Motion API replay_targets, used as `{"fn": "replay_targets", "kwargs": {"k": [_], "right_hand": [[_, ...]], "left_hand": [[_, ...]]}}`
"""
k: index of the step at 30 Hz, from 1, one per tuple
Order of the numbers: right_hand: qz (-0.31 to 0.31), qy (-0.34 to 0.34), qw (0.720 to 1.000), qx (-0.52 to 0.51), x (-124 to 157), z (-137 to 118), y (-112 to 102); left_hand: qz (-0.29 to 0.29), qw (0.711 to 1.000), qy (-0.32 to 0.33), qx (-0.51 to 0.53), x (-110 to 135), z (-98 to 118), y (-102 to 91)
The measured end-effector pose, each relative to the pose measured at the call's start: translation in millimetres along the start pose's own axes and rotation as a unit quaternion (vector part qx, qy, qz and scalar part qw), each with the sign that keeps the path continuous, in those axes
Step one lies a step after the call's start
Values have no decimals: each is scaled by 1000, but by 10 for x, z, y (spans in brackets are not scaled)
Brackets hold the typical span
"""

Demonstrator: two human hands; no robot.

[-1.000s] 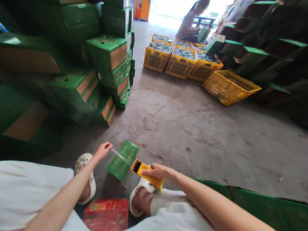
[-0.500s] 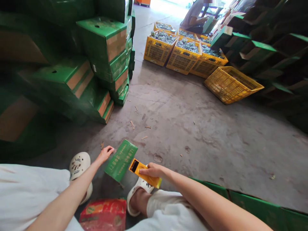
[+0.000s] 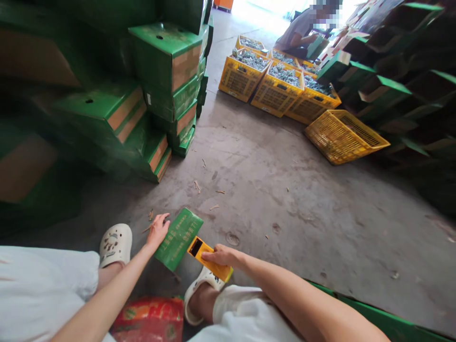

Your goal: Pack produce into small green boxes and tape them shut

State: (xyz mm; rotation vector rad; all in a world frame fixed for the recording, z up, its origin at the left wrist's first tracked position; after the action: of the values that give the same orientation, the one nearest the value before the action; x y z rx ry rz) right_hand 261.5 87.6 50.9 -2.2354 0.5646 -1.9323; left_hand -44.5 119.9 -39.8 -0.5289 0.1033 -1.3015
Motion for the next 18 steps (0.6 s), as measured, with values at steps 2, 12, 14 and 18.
{"fn": "replay_targets", "kwargs": {"k": [2,12,14,18], "right_hand": [[-12,-21,1000,15,-26,-87,3],[18,-81,996,33,-80,-695,-205],[33,-103,994,15,-74,-958,-237],[49,-121,991,-6,-64,-1468,-324]], "left_hand": [[9,999,46,-22,195,182,36],[-23,979,15,-202,165,305,-82],[-27,988,-26,-150,-31,172,-283],[65,996,-18,-52,-125,36,-694]]}}
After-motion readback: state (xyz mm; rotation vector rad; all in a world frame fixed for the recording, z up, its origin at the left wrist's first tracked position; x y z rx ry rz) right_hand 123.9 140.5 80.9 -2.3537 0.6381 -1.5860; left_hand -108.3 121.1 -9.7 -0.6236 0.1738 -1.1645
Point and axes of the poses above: each hand's wrist, its own x-axis away from the middle knuckle, its own y-axis out of the palm, z = x × y, the point moved 10 cm from there along -x, towards the middle knuckle, and after that the axes turned 11 degrees about x, right-handed, at the moved point
